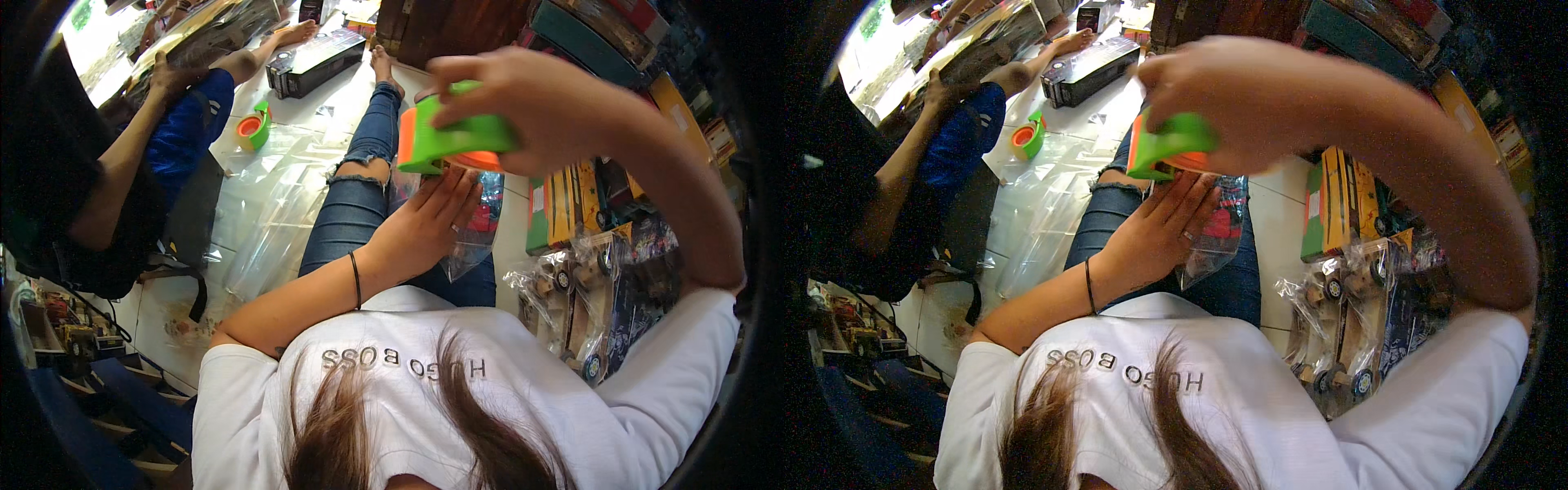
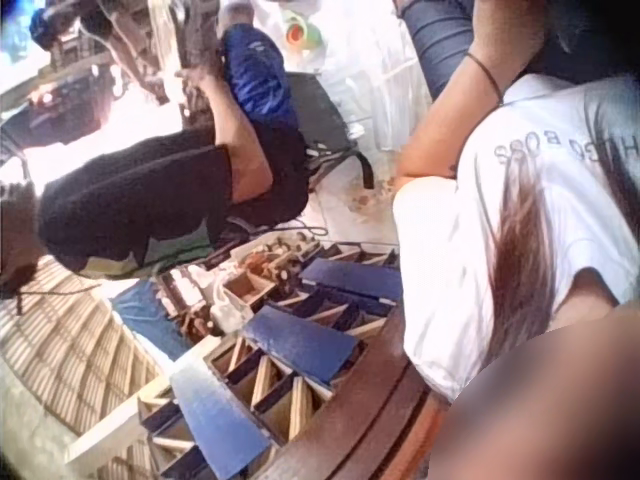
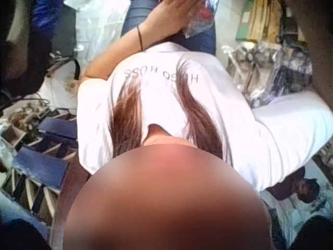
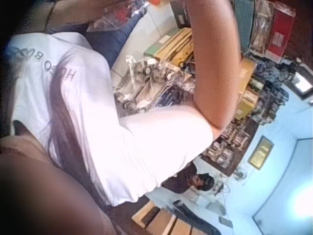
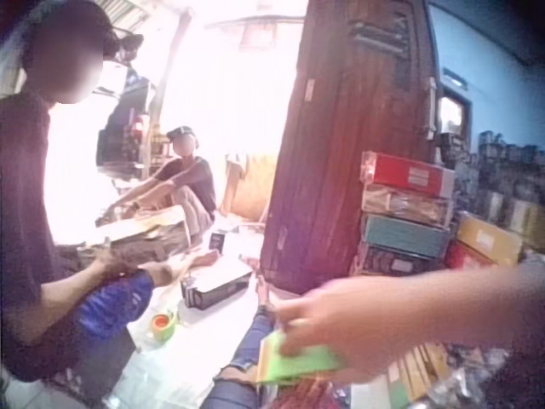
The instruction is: The person sits on the floor and wraps a wooden object in plastic, then secures it with tape. They then wrap a small box in plastic and tape it shut. Finally, they place the wrapped items into a larger box.
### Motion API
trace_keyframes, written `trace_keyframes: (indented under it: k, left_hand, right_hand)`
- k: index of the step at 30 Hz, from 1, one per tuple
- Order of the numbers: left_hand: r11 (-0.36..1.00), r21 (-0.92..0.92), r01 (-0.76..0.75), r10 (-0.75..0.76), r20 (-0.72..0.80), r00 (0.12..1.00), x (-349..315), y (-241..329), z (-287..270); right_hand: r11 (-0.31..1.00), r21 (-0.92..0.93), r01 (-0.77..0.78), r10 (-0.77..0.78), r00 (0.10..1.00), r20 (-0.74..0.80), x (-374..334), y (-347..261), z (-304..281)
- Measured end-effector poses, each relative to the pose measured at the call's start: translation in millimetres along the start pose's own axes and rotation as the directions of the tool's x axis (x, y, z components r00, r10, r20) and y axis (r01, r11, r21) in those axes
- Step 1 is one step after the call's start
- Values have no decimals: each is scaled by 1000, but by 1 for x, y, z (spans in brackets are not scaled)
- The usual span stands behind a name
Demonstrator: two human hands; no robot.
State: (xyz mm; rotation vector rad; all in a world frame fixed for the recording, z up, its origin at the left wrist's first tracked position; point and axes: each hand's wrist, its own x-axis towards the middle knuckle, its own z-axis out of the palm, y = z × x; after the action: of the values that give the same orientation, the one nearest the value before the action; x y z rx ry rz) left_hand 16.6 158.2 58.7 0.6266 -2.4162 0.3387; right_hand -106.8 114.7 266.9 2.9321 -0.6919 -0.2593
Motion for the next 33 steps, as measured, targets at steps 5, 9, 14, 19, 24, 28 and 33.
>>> trace_keyframes:
  k: [5, 9, 14, 19, 24, 28, 33]
  left_hand:
    - [996, -84, -2, 3, 8, 1000, -7, 0, 0]
    - [991, -131, 1, 2, 27, 1000, -8, -3, -5]
    - [994, -107, -3, 9, 60, 998, -7, -8, -10]
    - [986, -169, 6, -5, 5, 1000, -12, -13, -4]
    - [937, -259, -236, 144, -330, 933, -30, -34, 15]
    - [715, -692, -98, -245, -379, 892, -35, -37, 38]
    - [17, -996, 82, -363, 71, 929, -15, -4, 21]
  right_hand:
    - [981, 99, -168, 186, 957, -224, -122, 3, 41]
    - [960, 51, -275, 277, 910, -310, -150, -22, 50]
    - [957, 25, -288, 274, 875, -399, -188, -26, 83]
    - [926, -206, -317, 362, 901, 239, -180, 11, 143]
    - [619, 56, -784, 696, 580, 422, -186, 55, 256]
    - [244, 483, -841, 969, 196, -148, -208, 66, 406]
    - [-329, 929, -172, 886, -398, 240, -194, 42, 563]
